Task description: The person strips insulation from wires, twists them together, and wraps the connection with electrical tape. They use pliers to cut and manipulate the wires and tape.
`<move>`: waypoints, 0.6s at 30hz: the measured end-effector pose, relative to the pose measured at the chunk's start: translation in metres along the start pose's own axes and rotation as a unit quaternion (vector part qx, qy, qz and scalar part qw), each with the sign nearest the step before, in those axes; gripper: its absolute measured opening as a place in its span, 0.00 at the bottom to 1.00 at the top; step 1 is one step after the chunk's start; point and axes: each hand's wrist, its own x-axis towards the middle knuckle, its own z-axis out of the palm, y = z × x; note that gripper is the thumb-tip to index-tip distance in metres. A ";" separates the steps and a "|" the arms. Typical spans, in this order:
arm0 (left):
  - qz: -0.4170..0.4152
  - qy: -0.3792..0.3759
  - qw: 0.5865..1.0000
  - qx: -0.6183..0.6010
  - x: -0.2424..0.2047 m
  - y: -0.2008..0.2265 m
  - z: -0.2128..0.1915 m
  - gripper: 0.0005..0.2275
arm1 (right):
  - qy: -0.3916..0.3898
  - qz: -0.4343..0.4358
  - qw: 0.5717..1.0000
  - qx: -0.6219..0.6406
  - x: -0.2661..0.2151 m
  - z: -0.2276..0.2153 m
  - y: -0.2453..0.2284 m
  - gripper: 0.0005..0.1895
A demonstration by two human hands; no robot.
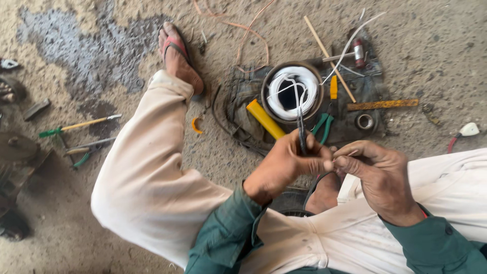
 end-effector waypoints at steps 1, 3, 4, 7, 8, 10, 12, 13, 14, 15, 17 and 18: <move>0.010 -0.011 1.000 0.008 0.000 0.000 0.002 0.15 | -0.005 0.018 1.000 0.015 0.004 -0.002 0.000 0.06; -0.020 -0.004 0.998 0.056 0.000 0.002 0.003 0.11 | -0.018 0.028 0.999 0.005 0.009 -0.006 0.001 0.06; -0.035 0.001 0.996 0.081 0.000 0.002 0.003 0.10 | -0.028 0.020 0.999 -0.019 0.011 -0.007 0.001 0.07; -0.052 0.005 0.997 0.053 0.002 0.000 0.004 0.07 | -0.044 0.020 0.997 -0.054 0.015 -0.005 -0.001 0.08; -0.054 0.011 0.998 0.042 0.002 -0.002 0.005 0.06 | -0.046 0.024 0.997 -0.060 0.017 -0.004 -0.003 0.08; -0.058 0.023 0.998 0.019 0.003 -0.006 0.005 0.04 | -0.033 -0.018 0.996 -0.079 0.025 -0.006 -0.011 0.09; -0.044 0.007 0.999 -0.020 0.002 -0.011 0.003 0.04 | 0.011 -0.117 0.992 -0.050 0.042 -0.010 -0.022 0.11; -0.037 0.000 0.999 -0.040 0.000 -0.013 0.002 0.04 | 0.047 -0.194 0.980 -0.010 0.057 -0.017 -0.028 0.13; -0.041 -0.004 0.998 -0.051 -0.002 -0.014 0.002 0.04 | 0.042 -0.240 0.970 0.018 0.075 -0.030 -0.038 0.14; -0.045 -0.007 0.997 -0.061 -0.004 -0.016 0.002 0.03 | 0.178 -0.207 0.960 -0.070 0.093 -0.040 -0.043 0.11; -0.049 -0.010 0.997 -0.058 -0.005 -0.016 0.002 0.02 | 0.133 -0.278 0.922 -0.235 0.141 -0.068 -0.046 0.08; -0.048 -0.008 0.998 -0.046 -0.005 -0.017 0.003 0.02 | 0.118 -0.339 0.869 -0.340 0.165 -0.084 -0.047 0.05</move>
